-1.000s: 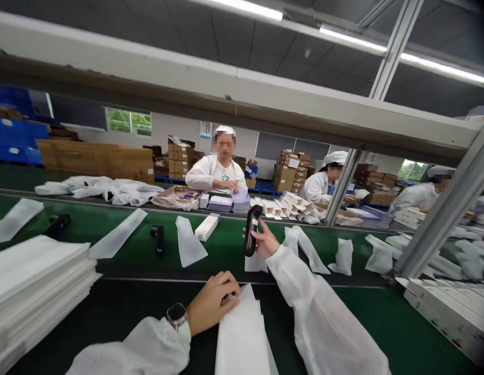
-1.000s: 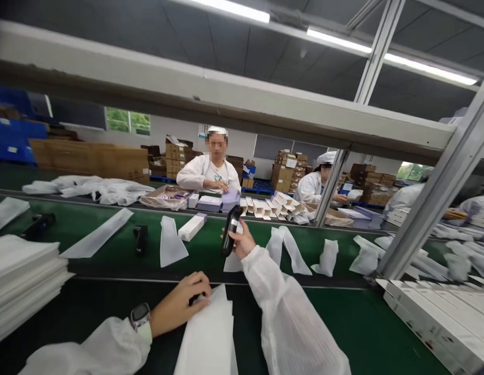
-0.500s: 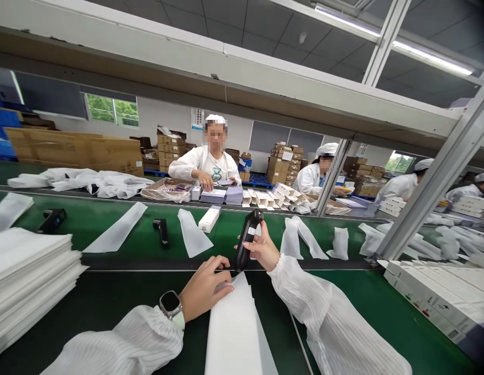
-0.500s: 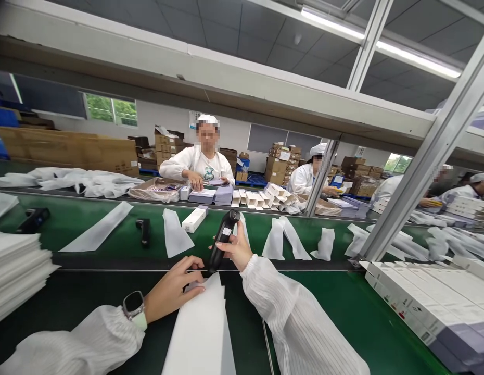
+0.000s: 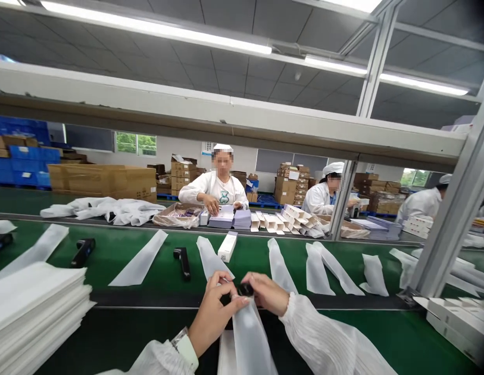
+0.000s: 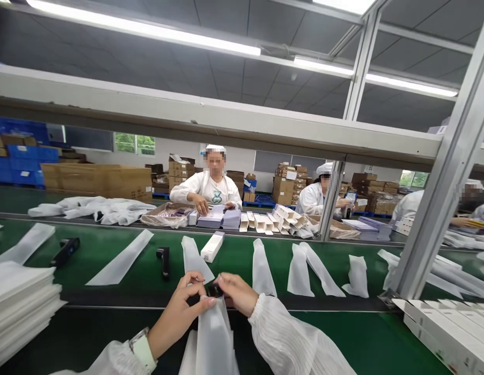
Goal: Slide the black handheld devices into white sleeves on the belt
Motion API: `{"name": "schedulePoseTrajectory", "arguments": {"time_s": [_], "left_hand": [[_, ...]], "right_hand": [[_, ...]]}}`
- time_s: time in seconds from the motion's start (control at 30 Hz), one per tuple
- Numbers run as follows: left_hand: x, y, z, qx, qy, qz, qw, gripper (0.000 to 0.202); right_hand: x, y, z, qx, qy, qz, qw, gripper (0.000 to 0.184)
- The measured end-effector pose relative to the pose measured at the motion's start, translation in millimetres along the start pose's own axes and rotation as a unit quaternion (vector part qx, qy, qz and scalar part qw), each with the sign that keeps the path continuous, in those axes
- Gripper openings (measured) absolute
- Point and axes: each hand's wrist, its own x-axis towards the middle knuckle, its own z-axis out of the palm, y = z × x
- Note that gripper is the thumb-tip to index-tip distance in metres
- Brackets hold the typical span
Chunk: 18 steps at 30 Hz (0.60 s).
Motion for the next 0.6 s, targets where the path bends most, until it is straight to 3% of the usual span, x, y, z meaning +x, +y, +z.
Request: {"name": "schedulePoseTrajectory", "arguments": {"time_s": [0.1, 0.17, 0.2, 0.27, 0.3, 0.33, 0.47, 0.53, 0.6], "left_hand": [[10, 0, -2.5, -0.026, 0.028, -0.012, 0.999, 0.027], [12, 1, -3.7, -0.038, 0.034, -0.017, 0.999, 0.023], [10, 1, -3.7, -0.046, 0.033, -0.018, 0.998, 0.020], [3, 1, -2.0, -0.067, 0.021, -0.020, 0.997, 0.024], [-1, 0, -0.3, -0.076, 0.006, -0.025, 0.997, 0.026], [-5, -1, 1.7, -0.082, -0.017, -0.032, 0.996, 0.028], [-18, -6, 9.7, -0.066, -0.143, -0.043, 0.987, 0.033], [-20, -7, 11.8, -0.040, -0.183, -0.040, 0.981, 0.035], [-20, -8, 12.3, -0.017, -0.200, -0.041, 0.979, 0.036]], "right_hand": [[-3, 5, -2, -0.081, -0.158, 0.016, 0.984, 0.033], [-3, 0, -4, -0.127, -0.165, -0.003, 0.978, 0.033], [-2, -5, -8, -0.152, -0.107, -0.026, 0.982, 0.035], [3, -18, -26, -0.202, 0.095, -0.083, 0.971, 0.042], [7, -25, -39, -0.242, 0.217, -0.102, 0.940, 0.045], [11, -31, -54, -0.251, 0.283, -0.107, 0.919, 0.046], [20, -38, -110, -0.293, 0.409, -0.074, 0.861, 0.040], [17, -37, -117, -0.316, 0.438, -0.053, 0.840, 0.032], [10, -36, -108, -0.335, 0.455, -0.048, 0.824, 0.033]]}}
